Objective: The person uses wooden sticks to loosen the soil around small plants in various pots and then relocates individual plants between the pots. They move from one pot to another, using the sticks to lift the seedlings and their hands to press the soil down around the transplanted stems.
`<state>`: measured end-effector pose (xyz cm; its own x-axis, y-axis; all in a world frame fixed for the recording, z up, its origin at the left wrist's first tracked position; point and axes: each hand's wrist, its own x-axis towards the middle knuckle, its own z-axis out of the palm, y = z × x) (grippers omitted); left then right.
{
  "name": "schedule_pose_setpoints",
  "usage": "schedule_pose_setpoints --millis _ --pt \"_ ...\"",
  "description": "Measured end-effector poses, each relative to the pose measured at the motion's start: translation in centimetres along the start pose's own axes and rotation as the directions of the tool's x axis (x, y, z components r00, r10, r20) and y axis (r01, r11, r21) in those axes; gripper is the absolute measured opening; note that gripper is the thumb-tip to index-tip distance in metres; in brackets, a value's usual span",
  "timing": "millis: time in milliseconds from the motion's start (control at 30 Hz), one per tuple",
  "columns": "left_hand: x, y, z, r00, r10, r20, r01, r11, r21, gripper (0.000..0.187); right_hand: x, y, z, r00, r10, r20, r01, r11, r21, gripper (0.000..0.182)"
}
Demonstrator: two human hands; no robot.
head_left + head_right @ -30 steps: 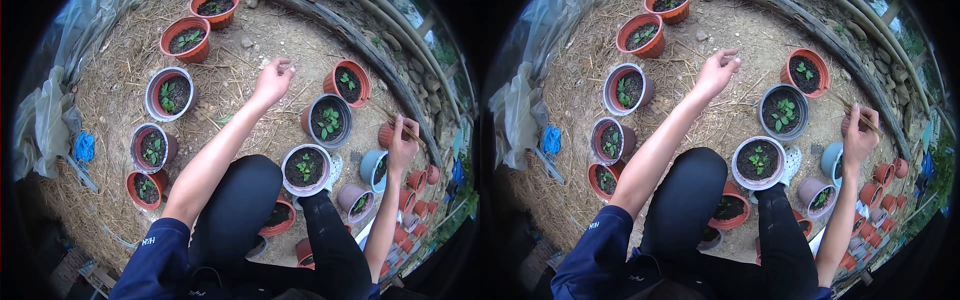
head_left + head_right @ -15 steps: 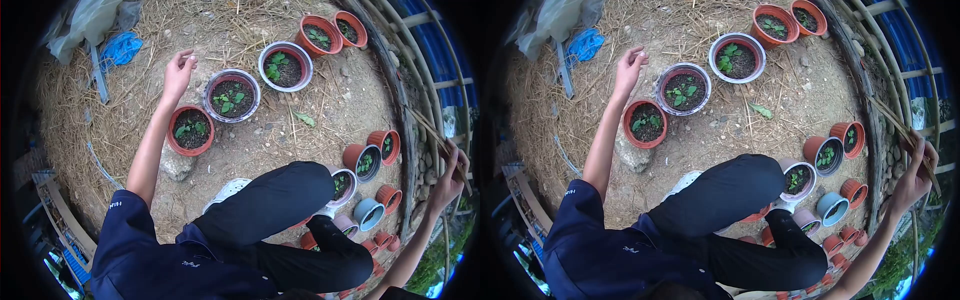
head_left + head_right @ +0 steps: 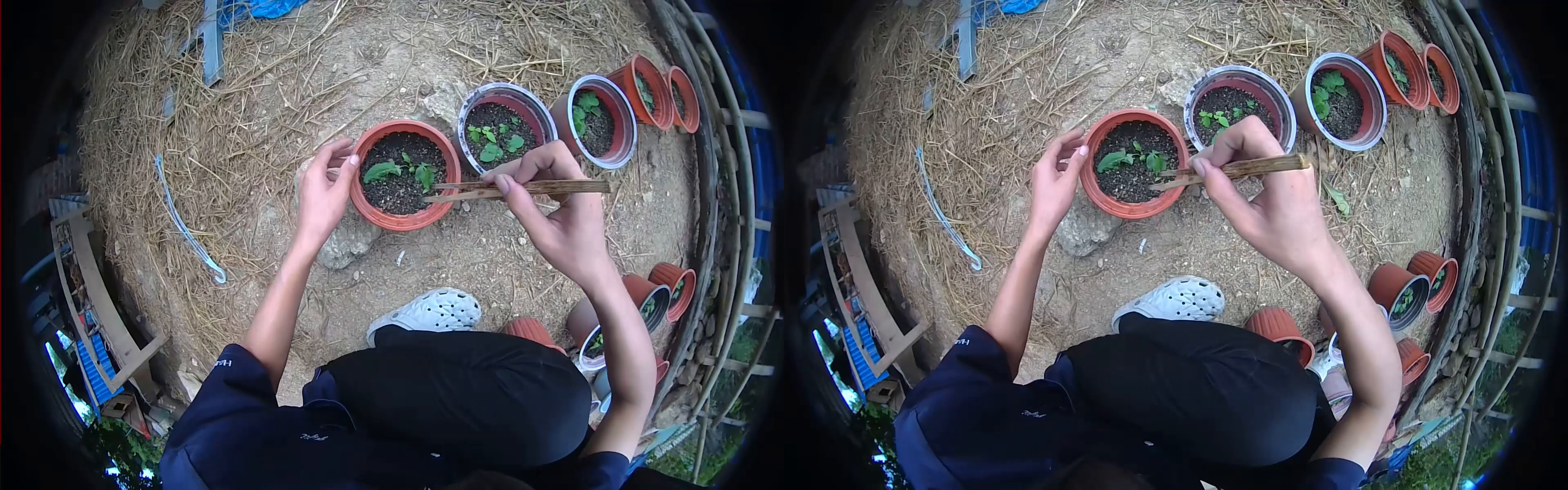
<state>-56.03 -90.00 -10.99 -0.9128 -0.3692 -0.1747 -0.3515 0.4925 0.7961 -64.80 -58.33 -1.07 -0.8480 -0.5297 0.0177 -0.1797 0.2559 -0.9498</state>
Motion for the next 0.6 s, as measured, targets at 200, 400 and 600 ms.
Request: schedule_pose_setpoints --millis 200,400,600 --pt "-1.1 -0.3 1.5 0.951 0.305 0.047 -0.303 0.896 0.324 0.030 -2.2 2.2 5.6 0.998 -0.050 -0.036 0.048 0.998 -0.037 0.017" --pt "-1.2 -1.2 2.3 0.926 0.377 0.019 -0.355 0.854 0.381 0.023 -4.3 3.7 7.4 0.983 -0.176 -0.053 0.174 0.984 -0.042 0.024" --pt "-1.1 -1.8 2.7 0.935 0.347 0.071 -0.344 0.840 0.420 0.019 -3.4 3.2 8.7 0.926 -0.370 -0.071 0.366 0.929 -0.057 0.025"
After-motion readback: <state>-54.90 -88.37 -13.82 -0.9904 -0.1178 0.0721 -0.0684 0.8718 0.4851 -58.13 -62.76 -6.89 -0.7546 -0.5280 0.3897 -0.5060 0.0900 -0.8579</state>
